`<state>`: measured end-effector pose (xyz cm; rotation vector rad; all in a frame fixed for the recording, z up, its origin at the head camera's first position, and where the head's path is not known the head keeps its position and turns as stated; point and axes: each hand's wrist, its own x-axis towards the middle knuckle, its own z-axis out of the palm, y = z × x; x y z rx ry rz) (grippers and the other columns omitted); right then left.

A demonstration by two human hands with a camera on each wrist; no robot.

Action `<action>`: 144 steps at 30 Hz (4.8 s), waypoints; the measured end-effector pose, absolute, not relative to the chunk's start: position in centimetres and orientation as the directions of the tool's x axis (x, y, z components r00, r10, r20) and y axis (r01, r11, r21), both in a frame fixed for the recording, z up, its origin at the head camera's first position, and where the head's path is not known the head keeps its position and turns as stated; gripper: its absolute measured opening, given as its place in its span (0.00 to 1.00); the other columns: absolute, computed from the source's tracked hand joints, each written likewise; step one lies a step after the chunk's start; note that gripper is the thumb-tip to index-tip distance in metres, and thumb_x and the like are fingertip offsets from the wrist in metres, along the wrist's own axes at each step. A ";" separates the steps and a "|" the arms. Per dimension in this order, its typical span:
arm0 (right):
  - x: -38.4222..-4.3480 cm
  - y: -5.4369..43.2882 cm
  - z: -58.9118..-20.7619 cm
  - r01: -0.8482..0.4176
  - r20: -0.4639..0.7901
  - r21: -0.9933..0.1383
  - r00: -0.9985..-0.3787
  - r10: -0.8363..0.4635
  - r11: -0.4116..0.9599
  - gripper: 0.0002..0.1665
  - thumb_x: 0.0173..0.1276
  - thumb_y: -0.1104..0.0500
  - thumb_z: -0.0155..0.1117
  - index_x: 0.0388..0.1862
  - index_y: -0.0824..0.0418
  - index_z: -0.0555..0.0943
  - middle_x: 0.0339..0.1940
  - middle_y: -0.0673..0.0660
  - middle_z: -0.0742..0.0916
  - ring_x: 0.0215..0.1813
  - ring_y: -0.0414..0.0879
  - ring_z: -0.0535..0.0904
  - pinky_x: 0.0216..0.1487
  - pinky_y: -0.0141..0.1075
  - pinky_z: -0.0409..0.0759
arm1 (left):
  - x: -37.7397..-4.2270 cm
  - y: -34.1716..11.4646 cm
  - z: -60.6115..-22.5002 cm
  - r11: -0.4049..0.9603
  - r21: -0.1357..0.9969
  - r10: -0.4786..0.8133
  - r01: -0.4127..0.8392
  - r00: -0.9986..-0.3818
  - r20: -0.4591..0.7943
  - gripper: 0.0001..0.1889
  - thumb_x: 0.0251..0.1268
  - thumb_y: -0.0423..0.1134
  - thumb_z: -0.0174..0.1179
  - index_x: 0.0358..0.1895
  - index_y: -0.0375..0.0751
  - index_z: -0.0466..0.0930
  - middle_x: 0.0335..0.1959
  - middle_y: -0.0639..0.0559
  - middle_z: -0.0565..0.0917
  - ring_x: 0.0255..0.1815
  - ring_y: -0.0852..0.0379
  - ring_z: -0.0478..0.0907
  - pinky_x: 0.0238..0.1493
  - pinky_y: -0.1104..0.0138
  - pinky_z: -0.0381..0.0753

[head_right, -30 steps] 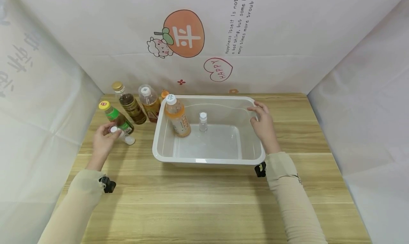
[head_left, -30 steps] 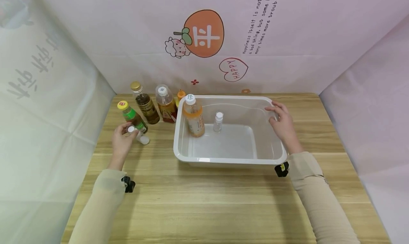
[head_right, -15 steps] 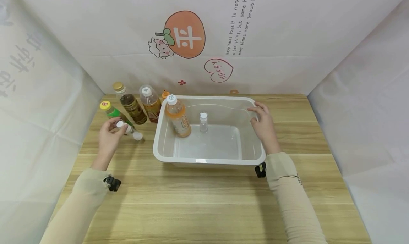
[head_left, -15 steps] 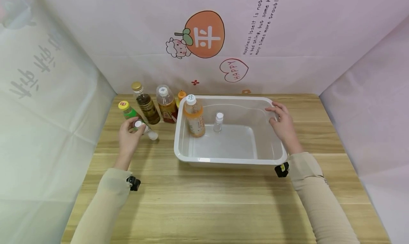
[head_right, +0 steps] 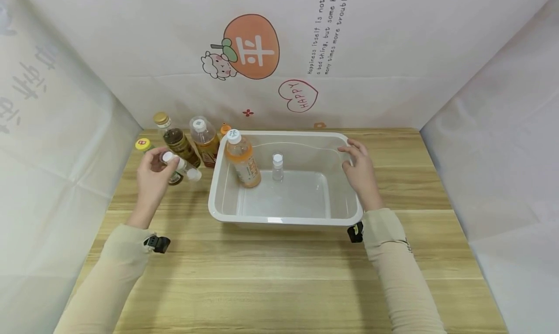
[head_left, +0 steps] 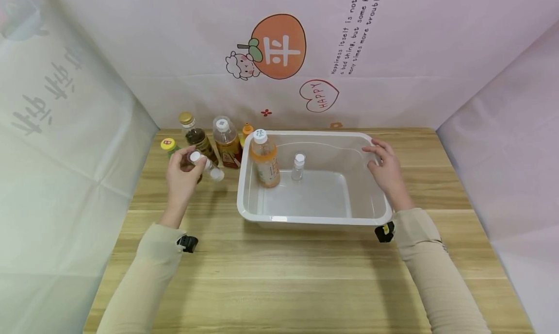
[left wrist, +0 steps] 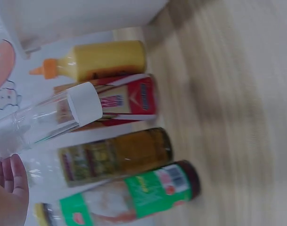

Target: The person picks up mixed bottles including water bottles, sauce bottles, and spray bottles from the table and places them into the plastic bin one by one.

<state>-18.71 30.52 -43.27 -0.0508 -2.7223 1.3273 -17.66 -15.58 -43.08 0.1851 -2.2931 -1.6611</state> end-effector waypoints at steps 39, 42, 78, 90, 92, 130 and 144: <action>-18.7 30.5 -43.1 -0.023 0.087 -0.793 -0.993 0.076 0.609 0.21 0.62 0.74 0.48 0.54 0.73 0.75 0.72 0.66 0.65 0.74 0.66 0.58 0.70 0.60 0.62 | -19.1 -8.5 -31.9 0.266 0.881 -0.058 0.392 -0.905 0.420 0.22 0.60 0.35 0.64 0.57 0.34 0.75 0.42 0.63 0.72 0.42 0.67 0.71 0.45 0.75 0.74; -18.7 30.6 -43.1 -0.023 0.088 -0.792 -0.993 0.077 0.611 0.21 0.62 0.74 0.48 0.54 0.73 0.75 0.72 0.66 0.65 0.73 0.66 0.58 0.70 0.60 0.62 | -19.2 -7.9 -31.5 0.281 0.875 -0.021 0.393 -0.909 0.415 0.21 0.61 0.36 0.63 0.58 0.34 0.75 0.45 0.57 0.73 0.43 0.66 0.70 0.45 0.75 0.74; -18.8 30.6 -43.5 -0.021 0.103 -0.797 -0.990 0.101 0.604 0.21 0.60 0.75 0.49 0.53 0.73 0.76 0.71 0.65 0.67 0.72 0.63 0.60 0.66 0.58 0.65 | -20.8 -1.3 -32.4 0.380 0.851 0.314 0.362 -0.916 0.250 0.22 0.60 0.39 0.65 0.58 0.40 0.76 0.51 0.45 0.76 0.43 0.52 0.77 0.47 0.67 0.80; -18.7 30.5 -43.3 -0.028 0.109 -0.803 -0.989 0.101 0.595 0.21 0.60 0.76 0.50 0.53 0.74 0.76 0.71 0.65 0.67 0.72 0.64 0.61 0.65 0.58 0.66 | -21.3 0.2 -33.6 0.418 0.847 0.367 0.328 -0.914 0.173 0.22 0.62 0.41 0.63 0.59 0.42 0.74 0.53 0.47 0.76 0.46 0.54 0.76 0.49 0.67 0.79; -18.7 30.5 -43.3 -0.022 0.105 -0.803 -0.989 0.104 0.596 0.21 0.60 0.76 0.50 0.53 0.74 0.76 0.71 0.65 0.67 0.72 0.64 0.61 0.65 0.57 0.66 | -21.4 0.4 -33.9 0.426 0.846 0.370 0.320 -0.915 0.160 0.22 0.62 0.40 0.63 0.59 0.42 0.74 0.54 0.46 0.76 0.49 0.54 0.76 0.51 0.68 0.80; -18.6 30.5 -43.2 0.009 0.063 -0.808 -0.993 0.101 0.589 0.22 0.63 0.74 0.48 0.55 0.72 0.75 0.73 0.63 0.65 0.72 0.63 0.61 0.66 0.58 0.66 | -22.2 2.0 -35.9 0.556 0.783 0.449 0.279 -0.893 0.000 0.22 0.63 0.37 0.62 0.60 0.39 0.73 0.57 0.44 0.76 0.58 0.50 0.74 0.58 0.64 0.79; -18.5 30.5 -43.1 0.009 0.064 -0.809 -0.993 0.103 0.588 0.22 0.62 0.74 0.48 0.56 0.72 0.75 0.73 0.63 0.65 0.71 0.63 0.62 0.66 0.57 0.67 | -22.2 1.2 -36.0 0.558 0.778 0.447 0.289 -0.894 0.011 0.23 0.62 0.38 0.63 0.60 0.38 0.74 0.55 0.44 0.77 0.56 0.50 0.74 0.58 0.63 0.77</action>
